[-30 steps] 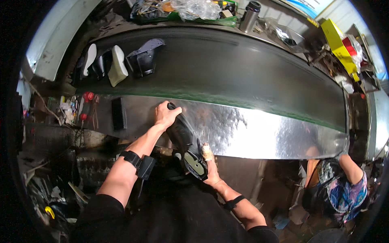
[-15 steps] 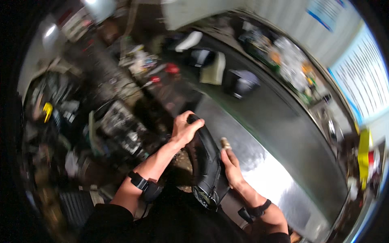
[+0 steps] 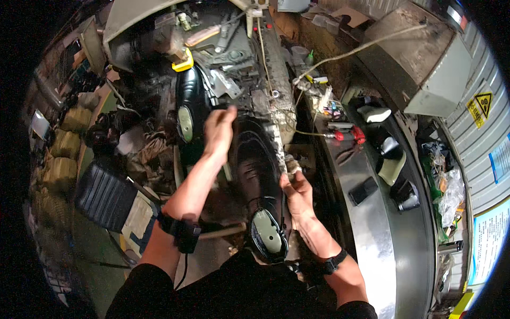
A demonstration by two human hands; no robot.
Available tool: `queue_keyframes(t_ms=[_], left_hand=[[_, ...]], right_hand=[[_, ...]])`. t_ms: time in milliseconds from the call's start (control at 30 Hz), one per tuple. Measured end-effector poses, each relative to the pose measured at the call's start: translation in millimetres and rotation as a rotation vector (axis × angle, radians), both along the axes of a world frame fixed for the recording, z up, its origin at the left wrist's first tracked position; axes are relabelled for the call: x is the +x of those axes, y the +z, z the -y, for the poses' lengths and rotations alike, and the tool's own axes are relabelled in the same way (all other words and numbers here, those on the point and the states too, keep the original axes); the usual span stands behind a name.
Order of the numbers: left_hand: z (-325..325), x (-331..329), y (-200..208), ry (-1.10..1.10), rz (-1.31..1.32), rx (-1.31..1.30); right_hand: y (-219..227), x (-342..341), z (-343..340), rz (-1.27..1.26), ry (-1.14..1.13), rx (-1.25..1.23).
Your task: Operating an industrial machine to shape and process shoe uppers.
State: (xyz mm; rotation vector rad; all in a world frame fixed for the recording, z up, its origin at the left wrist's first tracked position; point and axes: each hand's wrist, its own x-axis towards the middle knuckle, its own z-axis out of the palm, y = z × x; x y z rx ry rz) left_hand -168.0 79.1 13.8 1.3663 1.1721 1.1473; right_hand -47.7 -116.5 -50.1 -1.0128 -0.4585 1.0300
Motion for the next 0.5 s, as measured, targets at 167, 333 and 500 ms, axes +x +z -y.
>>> queue_keyframes(t_ms=[167,333,500], left_hand=[[-101.7,-106.9,-39.0,0.507,-0.623,0.412],[-103.1,-135.1,-37.6,0.330,-0.556,0.211],[-68.1,-198.5,-98.2,-0.049,-0.384,0.222]], right_hand=[[0.6,-51.5,-64.4,-0.068,0.109,0.048],[6.9,-73.9,-108.3,-0.104,0.055,0.024],[11.4,-73.4,-150.1,-0.169,0.079,0.021]])
